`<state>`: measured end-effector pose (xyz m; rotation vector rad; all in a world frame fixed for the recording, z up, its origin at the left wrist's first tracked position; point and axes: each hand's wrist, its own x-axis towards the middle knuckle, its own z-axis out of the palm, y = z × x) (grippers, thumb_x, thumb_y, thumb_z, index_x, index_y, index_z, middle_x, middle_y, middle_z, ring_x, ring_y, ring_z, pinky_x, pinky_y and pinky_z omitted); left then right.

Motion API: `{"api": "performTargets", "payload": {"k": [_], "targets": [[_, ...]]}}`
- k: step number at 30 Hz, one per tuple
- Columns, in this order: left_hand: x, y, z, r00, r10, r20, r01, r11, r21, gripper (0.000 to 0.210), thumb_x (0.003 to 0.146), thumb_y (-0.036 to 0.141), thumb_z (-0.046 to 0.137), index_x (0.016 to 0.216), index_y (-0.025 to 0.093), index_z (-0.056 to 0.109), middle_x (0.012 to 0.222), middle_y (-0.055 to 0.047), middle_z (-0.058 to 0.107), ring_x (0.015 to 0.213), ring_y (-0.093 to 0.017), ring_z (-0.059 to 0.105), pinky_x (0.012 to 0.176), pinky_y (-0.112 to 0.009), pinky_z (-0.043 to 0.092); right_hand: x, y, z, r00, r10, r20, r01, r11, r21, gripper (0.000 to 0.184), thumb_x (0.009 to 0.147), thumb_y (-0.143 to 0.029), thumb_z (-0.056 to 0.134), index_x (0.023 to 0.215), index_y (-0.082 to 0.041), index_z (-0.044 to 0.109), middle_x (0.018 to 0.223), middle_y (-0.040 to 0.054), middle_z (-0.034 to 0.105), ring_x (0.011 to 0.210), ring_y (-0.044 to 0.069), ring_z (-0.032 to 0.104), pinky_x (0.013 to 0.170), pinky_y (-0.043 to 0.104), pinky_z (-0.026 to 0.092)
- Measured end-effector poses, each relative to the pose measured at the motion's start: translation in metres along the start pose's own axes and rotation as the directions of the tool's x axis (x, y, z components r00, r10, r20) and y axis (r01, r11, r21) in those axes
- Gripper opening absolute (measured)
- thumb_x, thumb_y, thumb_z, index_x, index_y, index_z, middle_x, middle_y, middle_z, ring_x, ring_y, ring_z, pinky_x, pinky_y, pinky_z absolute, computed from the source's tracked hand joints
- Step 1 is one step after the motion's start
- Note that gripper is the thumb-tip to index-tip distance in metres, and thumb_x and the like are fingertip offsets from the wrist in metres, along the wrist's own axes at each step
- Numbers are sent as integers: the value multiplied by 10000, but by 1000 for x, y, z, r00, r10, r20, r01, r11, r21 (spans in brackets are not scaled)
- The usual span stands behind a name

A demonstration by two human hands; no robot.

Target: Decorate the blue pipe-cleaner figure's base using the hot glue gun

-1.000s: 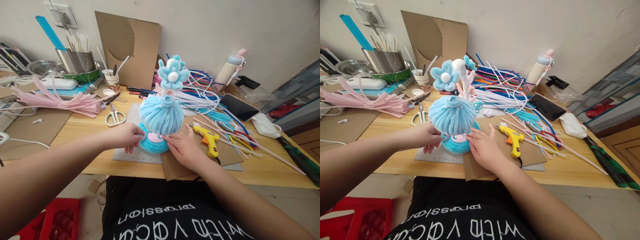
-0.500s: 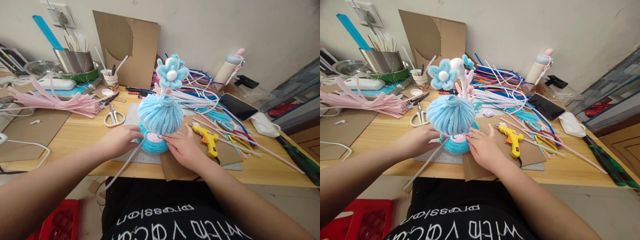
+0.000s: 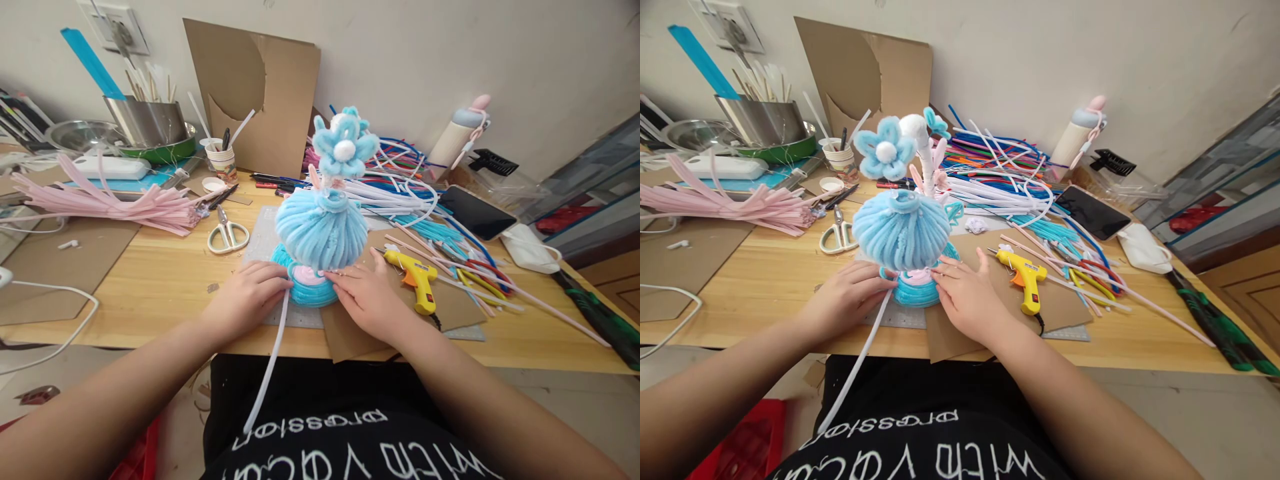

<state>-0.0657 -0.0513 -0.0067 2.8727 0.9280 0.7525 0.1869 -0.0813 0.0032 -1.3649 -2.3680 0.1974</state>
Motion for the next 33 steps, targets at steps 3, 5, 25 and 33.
{"api": "performTargets", "payload": {"k": [3, 5, 25, 33], "targets": [[2, 5, 4, 998, -33, -60, 33, 999, 3, 138, 892, 201, 531, 958, 182, 651, 996, -66, 701, 932, -198, 630, 847, -379, 486, -1, 0, 0, 1000, 5, 0, -5, 1000, 10, 328, 938, -197, 388, 1146, -252, 636, 1162, 18, 676, 1109, 215, 582, 1099, 621, 17], [3, 8, 7, 994, -58, -88, 59, 998, 11, 127, 887, 210, 541, 941, 181, 652, 966, -62, 711, 904, -199, 639, 832, -383, 487, -1, 0, 0, 1000, 2, -3, -2, 1000, 15, 330, 936, -194, 387, 1149, -251, 633, 1163, 24, 676, 1111, 214, 582, 1099, 619, 18], [2, 26, 19, 959, -139, -248, 165, 982, 89, 57, 856, 210, 594, 857, 208, 652, 907, -3, 728, 927, -179, 647, 866, -346, 422, -7, 5, 10, 983, 48, -177, -32, 995, 92, 333, 862, -140, 369, 1145, -174, 541, 1110, 86, 672, 1134, 231, 561, 1115, 604, 83], [2, 27, 20, 954, -131, -268, 163, 982, 100, 54, 858, 213, 597, 854, 211, 651, 903, 4, 729, 930, -181, 649, 868, -349, 416, 0, 5, 14, 993, 40, -112, -35, 999, 41, 303, 847, -137, 358, 1101, -180, 519, 1058, 85, 657, 1060, 232, 575, 1099, 619, 100]]}}
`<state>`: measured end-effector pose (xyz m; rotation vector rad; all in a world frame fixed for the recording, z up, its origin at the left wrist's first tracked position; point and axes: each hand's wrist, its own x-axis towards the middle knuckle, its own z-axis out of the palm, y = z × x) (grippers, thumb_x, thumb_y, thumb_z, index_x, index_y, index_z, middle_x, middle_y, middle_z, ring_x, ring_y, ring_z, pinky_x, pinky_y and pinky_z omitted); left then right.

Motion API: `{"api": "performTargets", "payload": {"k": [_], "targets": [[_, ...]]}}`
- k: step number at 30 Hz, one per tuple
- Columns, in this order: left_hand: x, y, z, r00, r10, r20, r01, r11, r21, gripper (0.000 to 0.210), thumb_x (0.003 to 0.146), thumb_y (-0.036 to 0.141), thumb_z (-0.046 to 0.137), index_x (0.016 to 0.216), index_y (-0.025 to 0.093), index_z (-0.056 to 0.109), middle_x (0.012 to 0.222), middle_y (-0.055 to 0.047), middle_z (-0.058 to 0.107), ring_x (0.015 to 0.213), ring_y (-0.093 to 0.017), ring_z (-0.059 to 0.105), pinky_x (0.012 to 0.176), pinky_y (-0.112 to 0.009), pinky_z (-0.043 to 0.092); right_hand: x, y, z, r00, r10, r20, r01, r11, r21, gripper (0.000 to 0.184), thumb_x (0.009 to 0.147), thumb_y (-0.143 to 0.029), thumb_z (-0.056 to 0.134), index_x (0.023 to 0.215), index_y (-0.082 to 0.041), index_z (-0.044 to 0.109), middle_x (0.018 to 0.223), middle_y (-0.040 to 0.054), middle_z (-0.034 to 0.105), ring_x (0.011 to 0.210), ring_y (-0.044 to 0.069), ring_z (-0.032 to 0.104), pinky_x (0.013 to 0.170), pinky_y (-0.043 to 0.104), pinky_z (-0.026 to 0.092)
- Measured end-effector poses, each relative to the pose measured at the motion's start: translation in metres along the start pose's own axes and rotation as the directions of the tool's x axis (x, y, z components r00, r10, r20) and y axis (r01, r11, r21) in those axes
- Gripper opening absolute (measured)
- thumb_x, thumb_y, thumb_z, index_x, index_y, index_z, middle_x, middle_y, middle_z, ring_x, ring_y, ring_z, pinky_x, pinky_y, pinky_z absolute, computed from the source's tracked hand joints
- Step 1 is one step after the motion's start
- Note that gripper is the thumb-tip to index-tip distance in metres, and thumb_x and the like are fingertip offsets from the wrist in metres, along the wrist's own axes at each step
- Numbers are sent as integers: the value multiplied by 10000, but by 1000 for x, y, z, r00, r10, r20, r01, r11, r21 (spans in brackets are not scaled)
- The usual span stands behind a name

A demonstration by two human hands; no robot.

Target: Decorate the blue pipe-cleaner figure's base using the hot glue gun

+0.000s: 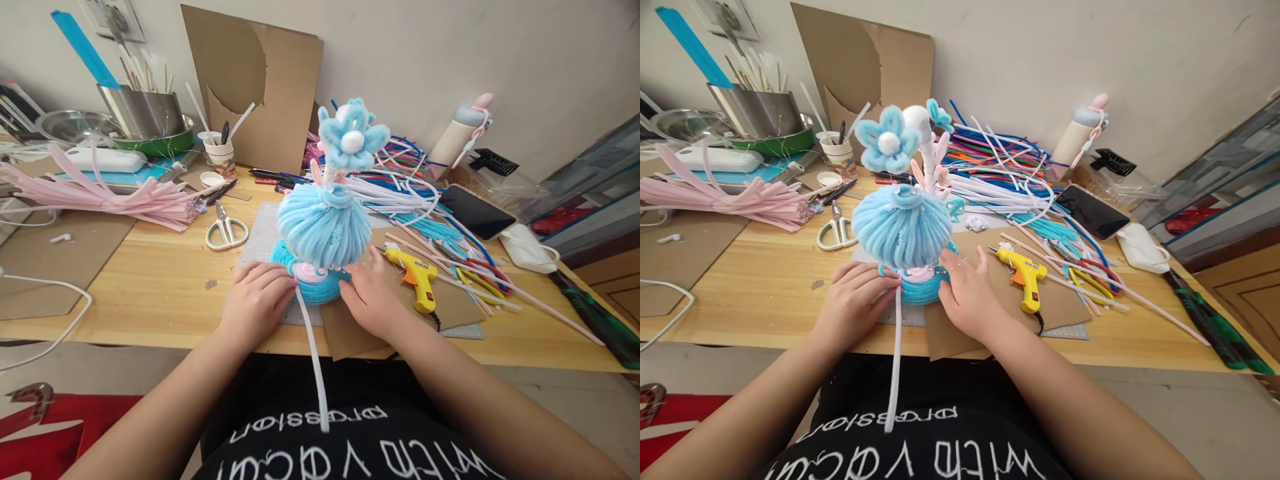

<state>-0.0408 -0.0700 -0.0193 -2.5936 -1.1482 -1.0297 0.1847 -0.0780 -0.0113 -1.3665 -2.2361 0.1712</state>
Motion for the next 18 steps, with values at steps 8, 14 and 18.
{"api": "performTargets", "payload": {"k": [8, 14, 18], "targets": [[0, 1, 0, 1000, 0, -10, 0, 1000, 14, 51, 860, 216, 599, 864, 209, 649, 905, 14, 726, 938, -182, 647, 857, -356, 408, 13, -9, 1, 989, 2, 151, 16, 992, -123, 194, 835, -165, 341, 824, -166, 535, 842, 96, 632, 886, 245, 571, 1017, 601, 219], [0, 1, 1, 1000, -1, -18, 1, 1000, 17, 49, 861, 209, 595, 859, 205, 644, 900, 15, 725, 942, -183, 645, 857, -359, 407, 22, -18, -1, 984, -47, 170, 65, 993, -96, 216, 825, -172, 358, 925, -164, 549, 942, 117, 646, 960, 278, 547, 905, 511, 351], [0, 2, 1, 1000, 0, -24, 0, 1000, 17, 45, 863, 209, 593, 852, 210, 637, 899, 24, 726, 931, -178, 648, 855, -358, 404, 24, -20, 2, 982, -54, 180, 77, 990, -120, 227, 839, -176, 336, 896, -176, 555, 911, 116, 652, 938, 278, 556, 825, 453, 393]]}}
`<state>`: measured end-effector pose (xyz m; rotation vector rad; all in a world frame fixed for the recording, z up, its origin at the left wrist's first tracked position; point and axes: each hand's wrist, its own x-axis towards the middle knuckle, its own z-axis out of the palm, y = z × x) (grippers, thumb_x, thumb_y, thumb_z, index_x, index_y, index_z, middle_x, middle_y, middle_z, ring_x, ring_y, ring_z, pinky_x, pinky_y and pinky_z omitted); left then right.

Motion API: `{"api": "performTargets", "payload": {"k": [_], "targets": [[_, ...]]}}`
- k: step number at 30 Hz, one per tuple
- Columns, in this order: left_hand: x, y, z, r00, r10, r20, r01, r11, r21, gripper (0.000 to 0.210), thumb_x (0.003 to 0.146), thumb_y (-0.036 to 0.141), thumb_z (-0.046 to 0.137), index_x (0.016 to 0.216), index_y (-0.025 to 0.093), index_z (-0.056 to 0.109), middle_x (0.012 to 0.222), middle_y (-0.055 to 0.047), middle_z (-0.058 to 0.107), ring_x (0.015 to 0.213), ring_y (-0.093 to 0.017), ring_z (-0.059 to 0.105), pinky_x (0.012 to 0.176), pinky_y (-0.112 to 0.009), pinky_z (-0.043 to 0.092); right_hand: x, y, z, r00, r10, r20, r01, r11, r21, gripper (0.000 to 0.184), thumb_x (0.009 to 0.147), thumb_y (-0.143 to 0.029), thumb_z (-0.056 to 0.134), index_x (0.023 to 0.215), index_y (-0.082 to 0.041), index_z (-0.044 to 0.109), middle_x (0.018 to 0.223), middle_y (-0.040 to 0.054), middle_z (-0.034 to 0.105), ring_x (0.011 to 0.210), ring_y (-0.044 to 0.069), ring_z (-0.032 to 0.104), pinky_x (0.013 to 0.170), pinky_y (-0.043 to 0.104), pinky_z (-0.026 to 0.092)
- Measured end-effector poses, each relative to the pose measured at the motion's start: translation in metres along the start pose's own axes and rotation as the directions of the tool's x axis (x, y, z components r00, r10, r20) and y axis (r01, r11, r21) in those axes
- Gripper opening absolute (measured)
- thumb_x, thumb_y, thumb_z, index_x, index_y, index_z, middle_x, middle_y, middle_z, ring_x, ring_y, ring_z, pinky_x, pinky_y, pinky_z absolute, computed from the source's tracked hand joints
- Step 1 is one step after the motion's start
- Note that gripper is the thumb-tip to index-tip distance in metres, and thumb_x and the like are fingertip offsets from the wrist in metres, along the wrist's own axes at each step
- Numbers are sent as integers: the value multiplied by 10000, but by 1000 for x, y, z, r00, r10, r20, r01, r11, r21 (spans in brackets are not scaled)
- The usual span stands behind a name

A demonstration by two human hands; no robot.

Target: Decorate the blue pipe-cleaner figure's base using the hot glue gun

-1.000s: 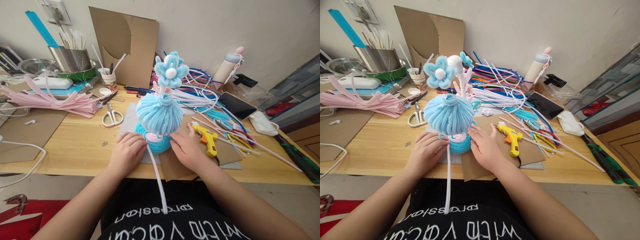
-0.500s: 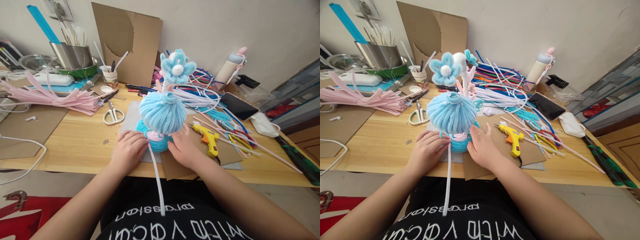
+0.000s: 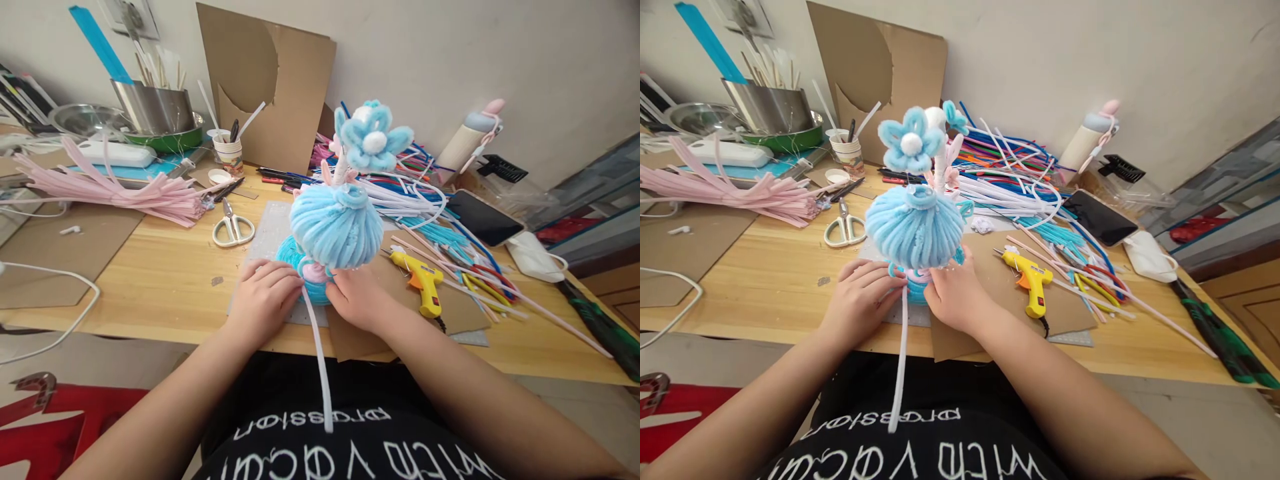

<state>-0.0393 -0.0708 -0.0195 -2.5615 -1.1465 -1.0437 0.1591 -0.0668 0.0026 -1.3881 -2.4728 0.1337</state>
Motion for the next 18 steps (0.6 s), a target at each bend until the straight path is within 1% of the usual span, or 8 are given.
{"api": "performTargets", "payload": {"k": [2, 4, 6, 8, 11, 14, 16, 18], "targets": [[0, 0, -1, 1000, -2, -3, 2, 1000, -1, 42, 861, 203, 595, 850, 211, 634, 898, 31, 726, 924, -173, 649, 853, -356, 401, 1, -1, 1, 999, -24, -27, 24, 1000, 2, 267, 837, -167, 338, 992, -169, 556, 1010, 126, 647, 997, 284, 546, 845, 450, 391], [0, 0, -1, 1000, -4, -5, 4, 1000, -2, 44, 862, 196, 593, 847, 211, 632, 900, 35, 725, 922, -169, 648, 853, -354, 398, 1, -2, 1, 998, -52, -36, 53, 998, 19, 311, 835, -165, 346, 1078, -159, 540, 1093, 130, 632, 1049, 281, 533, 918, 468, 360], [0, 0, -2, 1000, -4, -1, 4, 1000, -5, 50, 864, 191, 587, 847, 211, 630, 908, 36, 724, 921, -166, 646, 854, -354, 395, 2, -3, 1, 998, -63, 3, 63, 997, 40, 309, 837, -168, 347, 1073, -152, 545, 1115, 129, 629, 1081, 274, 525, 989, 482, 310], [0, 1, -2, 1000, -2, 4, 2, 1000, -9, 59, 866, 190, 582, 849, 212, 634, 909, 34, 723, 918, -165, 645, 852, -353, 395, 2, -4, 1, 997, -59, 42, 57, 997, 59, 305, 838, -168, 343, 1064, -149, 547, 1144, 130, 624, 1121, 272, 511, 1019, 483, 286], [0, 1, -3, 1000, -7, 6, 7, 1000, -8, 71, 865, 189, 579, 860, 217, 644, 903, 28, 725, 924, -167, 646, 853, -353, 395, 1, -6, 0, 997, -64, 37, 62, 996, 65, 320, 832, -163, 350, 1094, -155, 532, 1212, 129, 601, 1166, 274, 488, 1024, 492, 282], [0, 2, -3, 1000, -7, 5, 7, 1000, -8, 81, 866, 186, 576, 863, 223, 648, 903, 26, 727, 932, -171, 645, 856, -356, 397, 0, -8, -2, 997, -68, 40, 65, 995, 74, 318, 822, -155, 358, 1088, -156, 532, 1208, 130, 607, 1165, 280, 490, 1017, 515, 287], [1, 2, -3, 1000, -3, 9, 3, 1000, -11, 91, 868, 185, 572, 859, 227, 652, 911, 24, 728, 935, -172, 644, 854, -357, 398, -1, -8, -3, 996, -71, 50, 66, 994, 86, 334, 818, -152, 360, 1109, -155, 524, 1171, 128, 624, 1154, 283, 497, 1004, 524, 301], [1, 2, -3, 1000, -3, 12, 3, 1000, -14, 100, 870, 184, 568, 850, 228, 656, 918, 20, 729, 936, -173, 645, 855, -358, 399, -2, -7, -4, 997, -73, 32, 69, 993, 100, 338, 819, -152, 360, 1112, -172, 527, 1112, 112, 647, 1125, 278, 512, 1006, 530, 298]]}}
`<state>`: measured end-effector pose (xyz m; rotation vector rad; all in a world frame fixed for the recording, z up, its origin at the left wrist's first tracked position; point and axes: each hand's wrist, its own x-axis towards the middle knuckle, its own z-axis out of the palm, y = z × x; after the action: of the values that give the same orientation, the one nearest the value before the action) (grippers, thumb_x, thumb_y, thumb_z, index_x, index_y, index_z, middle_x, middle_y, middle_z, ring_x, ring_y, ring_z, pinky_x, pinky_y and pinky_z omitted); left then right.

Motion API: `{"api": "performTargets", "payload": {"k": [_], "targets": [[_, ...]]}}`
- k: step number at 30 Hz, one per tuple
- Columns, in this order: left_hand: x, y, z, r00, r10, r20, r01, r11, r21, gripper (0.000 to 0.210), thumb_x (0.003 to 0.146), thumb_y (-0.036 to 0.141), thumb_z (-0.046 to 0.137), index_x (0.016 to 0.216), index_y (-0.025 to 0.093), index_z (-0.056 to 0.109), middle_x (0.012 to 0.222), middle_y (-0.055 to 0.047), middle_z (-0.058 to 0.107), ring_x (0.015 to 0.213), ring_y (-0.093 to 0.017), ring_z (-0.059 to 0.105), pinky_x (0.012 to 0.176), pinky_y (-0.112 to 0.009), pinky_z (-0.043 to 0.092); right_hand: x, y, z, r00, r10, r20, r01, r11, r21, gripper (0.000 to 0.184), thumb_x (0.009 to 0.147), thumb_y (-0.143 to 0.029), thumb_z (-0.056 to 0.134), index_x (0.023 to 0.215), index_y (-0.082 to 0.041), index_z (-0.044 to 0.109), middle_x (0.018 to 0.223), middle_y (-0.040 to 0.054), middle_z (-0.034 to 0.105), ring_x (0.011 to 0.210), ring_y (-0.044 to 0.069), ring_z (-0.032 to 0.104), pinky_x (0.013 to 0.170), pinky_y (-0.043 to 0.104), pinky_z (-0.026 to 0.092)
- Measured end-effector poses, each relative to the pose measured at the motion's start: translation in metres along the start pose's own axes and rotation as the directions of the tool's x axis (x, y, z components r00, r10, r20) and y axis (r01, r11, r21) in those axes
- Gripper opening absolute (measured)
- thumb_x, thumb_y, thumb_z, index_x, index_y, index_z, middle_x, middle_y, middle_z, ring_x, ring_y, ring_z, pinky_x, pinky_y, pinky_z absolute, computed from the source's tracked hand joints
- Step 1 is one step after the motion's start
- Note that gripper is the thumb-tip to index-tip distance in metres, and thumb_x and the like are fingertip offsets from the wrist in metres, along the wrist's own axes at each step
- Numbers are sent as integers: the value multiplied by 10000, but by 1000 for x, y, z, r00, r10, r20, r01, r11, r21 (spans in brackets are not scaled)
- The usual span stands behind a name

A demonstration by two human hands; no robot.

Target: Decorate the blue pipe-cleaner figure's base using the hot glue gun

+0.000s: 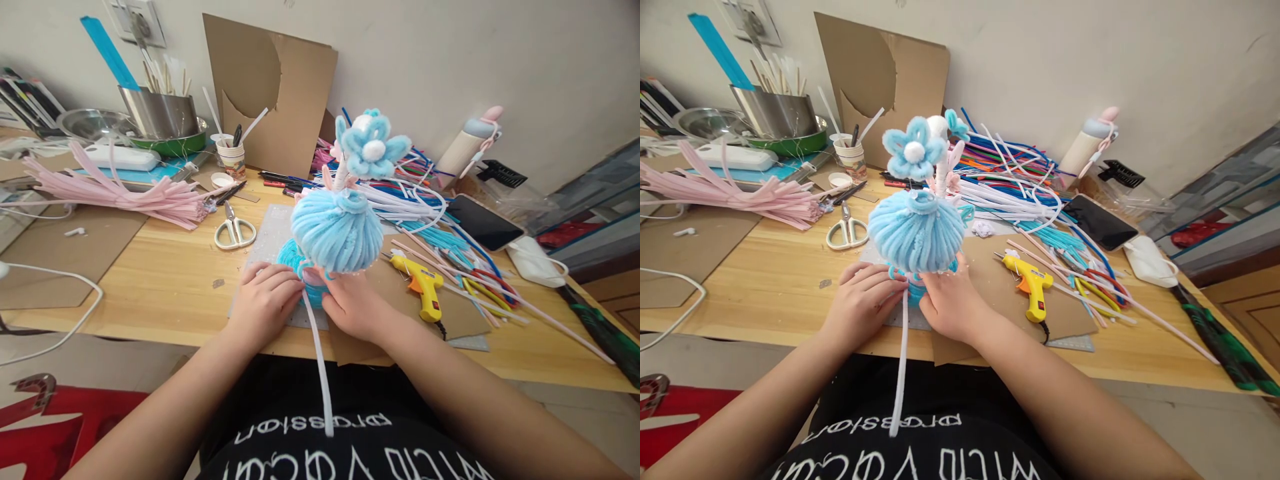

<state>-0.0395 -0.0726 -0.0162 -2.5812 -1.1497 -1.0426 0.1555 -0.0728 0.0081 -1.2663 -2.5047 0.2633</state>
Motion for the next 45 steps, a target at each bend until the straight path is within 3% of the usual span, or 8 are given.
{"api": "performTargets", "payload": {"k": [4, 6, 13, 20, 27, 31, 39, 45], "targets": [[0, -1, 1, 1000, -14, 3, 14, 1000, 0, 93, 874, 193, 568, 843, 221, 652, 918, 15, 730, 947, -180, 645, 861, -361, 398, -4, 3, -3, 992, 103, -70, -107, 992, -61, 242, 843, -162, 344, 834, -194, 584, 869, 98, 677, 967, 272, 575, 1032, 579, 234], [-1, -1, 1, 1000, -14, 1, 14, 1000, 1, 81, 871, 196, 575, 847, 219, 649, 919, 19, 730, 951, -181, 645, 863, -360, 399, -8, 4, -4, 983, 160, -84, -170, 978, -118, 261, 866, -173, 337, 758, -194, 575, 853, 100, 673, 969, 277, 576, 1033, 613, 200], [-1, -1, 1, 1000, -15, -10, 15, 1000, 9, 78, 870, 199, 583, 856, 221, 656, 911, 25, 733, 936, -177, 648, 861, -360, 397, -29, 11, 3, 970, 177, -169, -177, 984, 16, 306, 881, -164, 348, 1123, -176, 535, 1138, 110, 655, 1104, 263, 557, 1071, 625, 151], [-2, -1, 2, 1000, -17, -2, 17, 1000, 5, 80, 866, 203, 585, 847, 226, 660, 922, 23, 731, 945, -177, 646, 877, -364, 397, -36, 13, 6, 974, 177, -144, -164, 982, 99, 486, 854, -120, 353, 1332, -185, 413, 1154, 79, 668, 1128, 247, 563, 1087, 630, 126], [-2, -1, 2, 1000, -14, -9, 14, 1000, 4, 86, 860, 199, 588, 852, 230, 668, 914, 18, 731, 938, -177, 648, 884, -362, 398, -40, 13, 7, 948, 157, -276, -134, 986, 98, 373, 851, -137, 356, 1181, -186, 522, 1199, 100, 624, 1154, 242, 542, 1099, 609, 118], [-2, -1, 1, 1000, -15, -12, 15, 1000, 10, 74, 863, 201, 590, 853, 223, 660, 910, 24, 731, 933, -176, 648, 877, -360, 398, -40, 12, 10, 952, 158, -262, -129, 984, 124, 393, 845, -126, 355, 1208, -198, 484, 1137, 81, 643, 1157, 237, 538, 1102, 609, 118], [-2, 0, 1, 1000, -22, 2, 22, 1000, 1, 87, 859, 193, 587, 849, 228, 666, 919, 21, 731, 942, -179, 649, 879, -366, 401, -36, 16, 13, 955, 193, -225, -157, 973, 168, 319, 839, -144, 363, 1126, -219, 480, 1243, 95, 585, 1159, 244, 532, 1098, 593, 179], [-2, -1, 1, 1000, -22, 5, 22, 1000, -4, 89, 862, 193, 583, 847, 229, 663, 923, 21, 731, 948, -178, 648, 884, -368, 398, -37, 19, 18, 914, 219, -341, -159, 968, 196, 340, 825, -136, 370, 1142, -228, 447, 1141, 92, 618, 1215, 272, 489, 1094, 601, 178]]}}
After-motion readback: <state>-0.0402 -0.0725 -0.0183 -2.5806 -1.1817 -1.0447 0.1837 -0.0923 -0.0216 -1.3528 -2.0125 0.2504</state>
